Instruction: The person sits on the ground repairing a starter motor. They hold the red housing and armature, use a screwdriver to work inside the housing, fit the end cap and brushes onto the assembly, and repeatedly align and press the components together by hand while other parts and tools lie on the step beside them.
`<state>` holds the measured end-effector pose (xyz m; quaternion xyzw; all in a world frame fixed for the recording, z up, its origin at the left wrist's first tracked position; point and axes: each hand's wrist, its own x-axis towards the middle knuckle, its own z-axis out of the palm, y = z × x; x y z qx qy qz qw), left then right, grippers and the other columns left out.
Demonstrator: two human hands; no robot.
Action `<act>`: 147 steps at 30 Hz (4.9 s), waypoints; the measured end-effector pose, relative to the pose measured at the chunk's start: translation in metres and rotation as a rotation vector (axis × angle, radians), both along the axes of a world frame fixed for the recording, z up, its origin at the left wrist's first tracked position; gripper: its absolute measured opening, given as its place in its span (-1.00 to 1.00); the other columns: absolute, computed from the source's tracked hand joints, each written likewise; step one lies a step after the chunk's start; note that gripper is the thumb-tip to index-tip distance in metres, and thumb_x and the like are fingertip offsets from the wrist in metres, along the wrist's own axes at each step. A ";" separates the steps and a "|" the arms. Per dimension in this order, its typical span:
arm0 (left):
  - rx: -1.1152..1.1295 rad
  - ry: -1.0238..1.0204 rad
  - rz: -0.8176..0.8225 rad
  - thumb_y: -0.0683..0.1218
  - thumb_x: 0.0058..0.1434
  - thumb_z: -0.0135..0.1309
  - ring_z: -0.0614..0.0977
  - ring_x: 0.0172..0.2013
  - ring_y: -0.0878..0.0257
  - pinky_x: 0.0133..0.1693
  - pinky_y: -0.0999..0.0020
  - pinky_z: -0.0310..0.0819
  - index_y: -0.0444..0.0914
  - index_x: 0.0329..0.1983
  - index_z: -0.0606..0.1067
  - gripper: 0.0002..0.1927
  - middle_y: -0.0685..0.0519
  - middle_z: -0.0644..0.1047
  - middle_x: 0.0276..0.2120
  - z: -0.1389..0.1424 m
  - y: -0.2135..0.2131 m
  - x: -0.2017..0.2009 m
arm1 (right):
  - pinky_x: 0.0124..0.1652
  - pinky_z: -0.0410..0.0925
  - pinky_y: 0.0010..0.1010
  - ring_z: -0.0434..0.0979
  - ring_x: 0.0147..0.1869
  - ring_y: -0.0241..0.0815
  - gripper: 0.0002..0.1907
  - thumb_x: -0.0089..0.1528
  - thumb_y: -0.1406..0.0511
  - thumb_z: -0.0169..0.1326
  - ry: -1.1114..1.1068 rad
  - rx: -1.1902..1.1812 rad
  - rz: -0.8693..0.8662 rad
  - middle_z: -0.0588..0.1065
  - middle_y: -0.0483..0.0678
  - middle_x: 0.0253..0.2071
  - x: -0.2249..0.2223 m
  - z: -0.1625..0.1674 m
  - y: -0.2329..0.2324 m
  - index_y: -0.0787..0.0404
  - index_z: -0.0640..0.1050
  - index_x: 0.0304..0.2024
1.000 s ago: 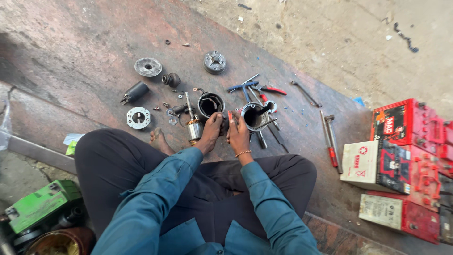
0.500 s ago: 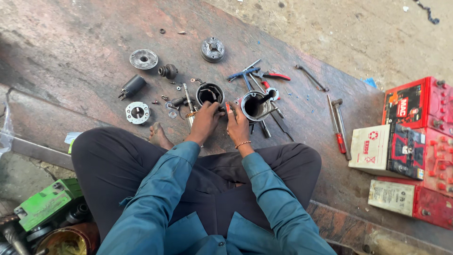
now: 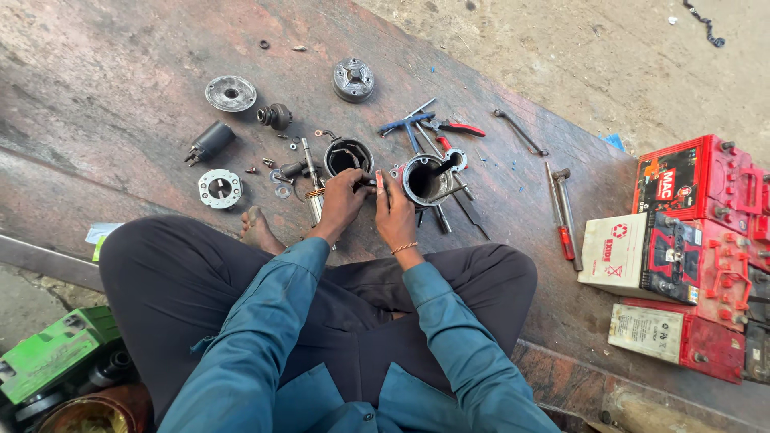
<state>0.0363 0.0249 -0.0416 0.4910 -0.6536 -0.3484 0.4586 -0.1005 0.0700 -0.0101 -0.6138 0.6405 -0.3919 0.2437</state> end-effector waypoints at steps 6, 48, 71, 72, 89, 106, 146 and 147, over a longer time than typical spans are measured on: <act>-0.001 -0.049 0.004 -0.23 0.01 0.30 0.66 -0.27 -0.07 -0.21 0.14 0.51 -0.33 -0.27 0.59 -0.79 -0.13 0.60 -0.35 -0.001 0.002 -0.003 | 0.03 0.44 -0.09 0.58 0.12 0.25 -0.59 0.41 0.30 -0.07 0.112 -0.079 0.009 0.52 0.28 0.12 0.006 0.002 -0.002 0.27 0.44 0.29; 0.016 -0.041 0.048 -0.26 -0.01 0.24 0.62 -0.25 -0.13 -0.19 0.07 0.50 -0.36 -0.31 0.54 -0.81 -0.16 0.55 -0.36 -0.009 0.004 -0.011 | 0.09 0.39 -0.21 0.56 0.20 0.19 -0.59 0.44 0.30 -0.11 -0.012 -0.063 0.001 0.52 0.31 0.14 0.002 -0.025 -0.009 0.35 0.45 0.28; -0.078 -0.032 0.063 -0.28 -0.02 0.19 0.61 -0.22 -0.17 -0.17 0.06 0.50 -0.37 -0.25 0.55 -0.77 -0.20 0.56 -0.33 -0.008 0.005 -0.010 | 0.22 0.36 -0.18 0.49 0.33 0.21 -0.59 0.47 0.30 -0.14 0.033 -0.135 -0.002 0.47 0.28 0.27 0.012 -0.023 -0.004 0.33 0.44 0.32; -0.103 -0.020 0.073 -0.29 -0.02 0.18 0.62 -0.22 -0.17 -0.16 0.06 0.51 -0.37 -0.23 0.56 -0.76 -0.20 0.56 -0.32 -0.008 0.005 -0.009 | 0.21 0.36 -0.18 0.49 0.33 0.20 -0.57 0.45 0.30 -0.13 0.027 -0.105 -0.007 0.48 0.27 0.25 0.013 -0.023 -0.002 0.32 0.44 0.33; 0.037 -0.036 0.094 -0.23 0.00 0.26 0.65 -0.23 -0.13 -0.17 0.07 0.53 -0.36 -0.28 0.58 -0.80 -0.18 0.59 -0.33 -0.008 0.003 -0.013 | 0.28 0.31 -0.26 0.45 0.41 0.10 -0.57 0.47 0.26 -0.17 -0.078 -0.059 0.002 0.44 0.24 0.31 0.008 -0.023 -0.004 0.31 0.44 0.33; -0.009 -0.068 0.088 -0.23 -0.02 0.28 0.64 -0.24 -0.12 -0.18 0.09 0.52 -0.35 -0.30 0.58 -0.80 -0.16 0.59 -0.34 -0.009 0.003 -0.013 | -0.51 0.29 -0.49 0.30 -0.53 -0.41 -0.53 0.43 0.25 -0.13 -0.366 0.204 -0.098 0.55 -0.04 -0.23 0.007 -0.022 -0.002 0.18 0.43 0.38; 0.013 -0.070 0.094 -0.20 0.00 0.31 0.65 -0.23 -0.12 -0.17 0.09 0.53 -0.35 -0.29 0.59 -0.79 -0.17 0.61 -0.33 -0.007 0.002 -0.015 | -0.59 0.24 -0.54 0.26 -0.60 -0.47 -0.55 0.47 0.22 -0.13 -0.450 0.224 -0.122 0.49 -0.14 -0.36 0.009 -0.016 -0.002 0.12 0.45 0.39; 0.011 -0.095 0.097 -0.18 0.00 0.33 0.65 -0.22 -0.13 -0.17 0.08 0.52 -0.35 -0.31 0.59 -0.78 -0.18 0.60 -0.33 -0.008 0.002 -0.015 | -0.59 0.24 -0.53 0.26 -0.62 -0.47 -0.55 0.46 0.23 -0.13 -0.441 0.224 -0.112 0.50 -0.15 -0.35 0.009 -0.016 -0.001 0.12 0.44 0.38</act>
